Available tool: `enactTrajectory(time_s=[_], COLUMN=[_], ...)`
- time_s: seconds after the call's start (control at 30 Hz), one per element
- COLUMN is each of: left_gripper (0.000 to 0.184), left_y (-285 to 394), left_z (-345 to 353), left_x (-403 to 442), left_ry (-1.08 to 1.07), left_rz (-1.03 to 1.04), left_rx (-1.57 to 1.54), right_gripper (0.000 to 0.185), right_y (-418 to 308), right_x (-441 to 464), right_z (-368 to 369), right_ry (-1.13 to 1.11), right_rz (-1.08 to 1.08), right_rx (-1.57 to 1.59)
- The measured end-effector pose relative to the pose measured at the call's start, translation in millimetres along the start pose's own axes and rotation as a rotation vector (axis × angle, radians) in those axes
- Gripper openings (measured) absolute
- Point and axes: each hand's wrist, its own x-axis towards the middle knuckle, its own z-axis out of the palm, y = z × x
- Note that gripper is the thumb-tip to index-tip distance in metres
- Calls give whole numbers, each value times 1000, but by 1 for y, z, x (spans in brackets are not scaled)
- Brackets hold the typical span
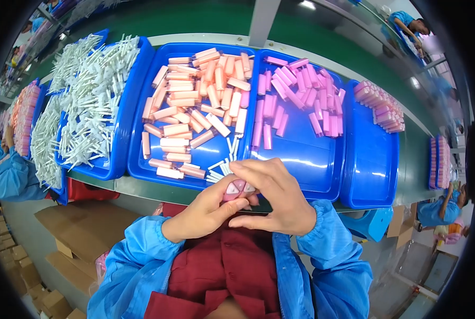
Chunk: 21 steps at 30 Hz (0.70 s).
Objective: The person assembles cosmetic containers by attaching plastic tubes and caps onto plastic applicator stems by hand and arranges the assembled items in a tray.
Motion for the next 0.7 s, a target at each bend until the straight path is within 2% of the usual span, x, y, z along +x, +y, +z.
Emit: enactTrajectory(time_s=[0.03, 0.13, 0.17, 0.2, 0.27, 0.3, 0.33, 0.37, 0.4, 0.47, 0.57, 0.63, 0.7], left_gripper=[29, 31, 39, 42, 48, 57, 56, 53, 50, 43, 39, 36, 35], left_y=[0, -6, -4, 0, 11, 13, 17, 16, 16, 16, 13, 15, 13], left_z=[3, 1, 0, 5, 15, 12, 12, 7, 3, 3, 2, 4, 4], left_x=[2, 7, 11, 16, 21, 21, 19, 16, 12, 9, 7, 6, 6], left_ry=[50, -13, -79, -28, 91, 145, 223, 237, 254, 279, 278, 292, 349], left_rz=[27, 204, 132, 209, 358, 384, 400, 405, 405, 400, 382, 378, 409], left_rx=[87, 496, 510, 563, 657, 650, 678, 665, 657, 619, 619, 627, 597], right_gripper=[62, 44, 31, 30, 28, 23, 18, 15, 17, 24, 22, 22, 22], right_y=[-1, 10, 5, 3, 4, 10, 17, 24, 42, 93, 146, 154, 162], right_x=[-2, -18, -19, -20, -23, -22, -21, -22, -26, -42, -56, -52, -54], right_z=[-6, -7, -12, -19, -43, -64, -90, -109, -126, -172, -209, -212, -217], right_ry=[22, -1, 32, 33, 124, 211, 290, 431, 629, 750, 755, 738, 696], right_rz=[12, -4, 49, 70, 96, 73, 43, 123, 202, 297, 436, 544, 505], right_rx=[54, 145, 142, 177, 8, -175, -349, -502, -472, -781, -1001, -1088, -1250])
